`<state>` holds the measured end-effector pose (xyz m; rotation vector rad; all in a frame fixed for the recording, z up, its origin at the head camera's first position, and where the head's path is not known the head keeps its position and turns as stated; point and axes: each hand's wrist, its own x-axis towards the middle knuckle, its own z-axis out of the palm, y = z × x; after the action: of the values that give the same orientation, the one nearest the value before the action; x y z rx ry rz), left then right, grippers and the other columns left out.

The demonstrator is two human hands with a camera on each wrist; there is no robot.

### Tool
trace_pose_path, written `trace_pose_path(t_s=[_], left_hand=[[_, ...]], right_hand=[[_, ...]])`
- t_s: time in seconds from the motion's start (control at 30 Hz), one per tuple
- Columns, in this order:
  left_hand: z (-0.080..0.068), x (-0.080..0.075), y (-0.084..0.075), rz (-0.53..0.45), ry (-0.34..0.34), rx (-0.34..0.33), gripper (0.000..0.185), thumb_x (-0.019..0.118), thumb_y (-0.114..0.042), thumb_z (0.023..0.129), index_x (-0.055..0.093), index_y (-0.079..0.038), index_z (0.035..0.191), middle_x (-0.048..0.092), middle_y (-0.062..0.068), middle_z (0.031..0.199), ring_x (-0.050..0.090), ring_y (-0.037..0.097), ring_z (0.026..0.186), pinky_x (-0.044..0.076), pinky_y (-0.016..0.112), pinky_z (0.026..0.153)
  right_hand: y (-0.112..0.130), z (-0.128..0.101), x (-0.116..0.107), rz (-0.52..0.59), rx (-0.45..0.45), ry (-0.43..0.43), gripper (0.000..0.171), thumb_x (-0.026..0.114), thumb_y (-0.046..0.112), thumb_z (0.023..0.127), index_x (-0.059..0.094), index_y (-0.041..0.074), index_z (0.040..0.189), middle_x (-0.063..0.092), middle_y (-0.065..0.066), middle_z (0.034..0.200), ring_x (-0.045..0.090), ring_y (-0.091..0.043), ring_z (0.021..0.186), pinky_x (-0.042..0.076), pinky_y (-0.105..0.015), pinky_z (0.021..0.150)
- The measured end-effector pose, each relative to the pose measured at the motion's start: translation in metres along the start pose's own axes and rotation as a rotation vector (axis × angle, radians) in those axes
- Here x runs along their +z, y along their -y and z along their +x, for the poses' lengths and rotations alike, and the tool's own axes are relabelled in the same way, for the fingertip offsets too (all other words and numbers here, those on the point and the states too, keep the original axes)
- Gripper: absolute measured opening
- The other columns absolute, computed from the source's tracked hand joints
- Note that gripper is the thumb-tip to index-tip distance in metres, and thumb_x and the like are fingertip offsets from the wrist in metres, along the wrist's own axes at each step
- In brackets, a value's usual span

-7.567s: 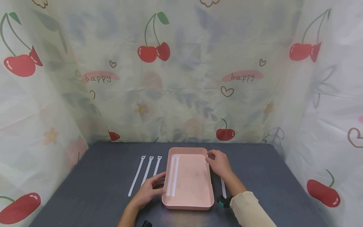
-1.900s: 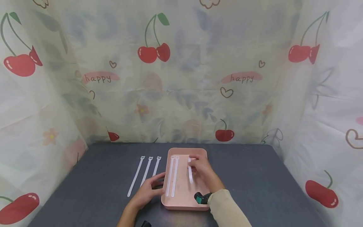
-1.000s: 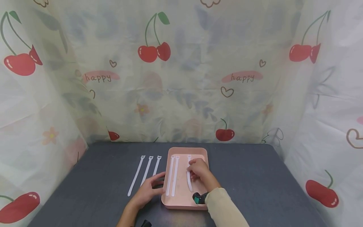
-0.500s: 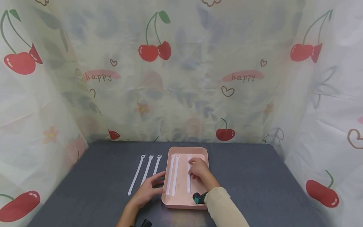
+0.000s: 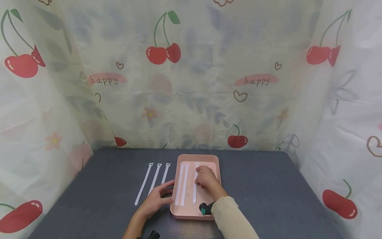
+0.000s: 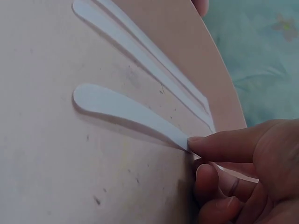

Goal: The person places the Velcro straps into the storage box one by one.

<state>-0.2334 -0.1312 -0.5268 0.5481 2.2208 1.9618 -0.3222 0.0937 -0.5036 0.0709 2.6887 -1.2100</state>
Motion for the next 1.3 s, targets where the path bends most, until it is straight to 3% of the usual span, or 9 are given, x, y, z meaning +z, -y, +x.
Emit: trace_pose_path(t_s=[0.13, 0.27, 0.37, 0.6, 0.87, 1.1, 1.3], left_hand=[[-0.005, 0.001, -0.017, -0.013, 0.008, -0.002, 0.066, 0.068, 0.003, 0.081, 0.041, 0.011, 0.141, 0.045, 0.031, 0.139, 0.052, 0.046, 0.119, 0.046, 0.045, 0.094], [-0.006, 0.001, -0.023, -0.014, 0.013, 0.003, 0.066, 0.068, 0.003, 0.081, 0.04, 0.012, 0.14, 0.045, 0.032, 0.138, 0.052, 0.047, 0.118, 0.045, 0.051, 0.094], [-0.004, 0.001, -0.017, 0.0, 0.013, -0.002, 0.066, 0.069, 0.003, 0.082, 0.041, 0.011, 0.141, 0.045, 0.031, 0.139, 0.053, 0.045, 0.118, 0.046, 0.047, 0.093], [0.004, 0.0, 0.007, 0.016, 0.013, 0.004, 0.067, 0.068, 0.004, 0.081, 0.04, 0.011, 0.141, 0.046, 0.031, 0.138, 0.053, 0.045, 0.118, 0.048, 0.041, 0.091], [0.004, -0.001, 0.007, -0.012, 0.005, -0.009, 0.068, 0.07, 0.001, 0.082, 0.041, 0.006, 0.143, 0.047, 0.025, 0.14, 0.054, 0.04, 0.12, 0.046, 0.044, 0.094], [0.004, 0.0, 0.009, -0.028, 0.008, -0.007, 0.068, 0.07, 0.002, 0.082, 0.04, 0.008, 0.143, 0.047, 0.027, 0.139, 0.052, 0.042, 0.12, 0.047, 0.028, 0.087], [0.004, 0.0, 0.009, -0.015, 0.0, -0.011, 0.068, 0.07, 0.001, 0.081, 0.041, 0.007, 0.143, 0.048, 0.026, 0.139, 0.053, 0.041, 0.119, 0.047, 0.041, 0.093]], right_hand=[[0.006, -0.002, 0.004, -0.015, -0.033, 0.0, 0.056, 0.074, -0.004, 0.075, 0.06, 0.002, 0.128, 0.064, -0.013, 0.083, 0.048, -0.013, 0.039, 0.04, -0.024, 0.04], [0.007, -0.001, 0.008, -0.03, -0.053, 0.008, 0.056, 0.075, -0.003, 0.075, 0.06, 0.002, 0.129, 0.063, -0.01, 0.07, 0.047, -0.013, 0.038, 0.039, -0.024, 0.039], [0.006, 0.0, 0.01, -0.024, -0.074, 0.004, 0.057, 0.075, -0.005, 0.073, 0.06, 0.001, 0.128, 0.065, -0.011, 0.074, 0.047, -0.013, 0.038, 0.038, -0.024, 0.039], [0.006, 0.002, 0.013, -0.073, -0.122, -0.015, 0.054, 0.074, -0.003, 0.072, 0.063, 0.0, 0.124, 0.064, -0.015, 0.104, 0.051, -0.016, 0.046, 0.041, -0.026, 0.043], [0.008, 0.0, 0.014, -0.101, -0.14, -0.003, 0.055, 0.075, -0.003, 0.07, 0.063, 0.0, 0.124, 0.064, -0.015, 0.103, 0.053, -0.017, 0.048, 0.042, -0.026, 0.044], [0.008, -0.001, 0.011, -0.114, -0.15, -0.014, 0.053, 0.077, 0.0, 0.072, 0.064, 0.0, 0.123, 0.064, -0.015, 0.105, 0.056, -0.02, 0.057, 0.042, -0.027, 0.047], [0.005, -0.003, 0.003, -0.084, -0.154, -0.027, 0.05, 0.075, 0.002, 0.074, 0.065, 0.003, 0.122, 0.063, -0.012, 0.104, 0.055, -0.022, 0.062, 0.041, -0.027, 0.049]])
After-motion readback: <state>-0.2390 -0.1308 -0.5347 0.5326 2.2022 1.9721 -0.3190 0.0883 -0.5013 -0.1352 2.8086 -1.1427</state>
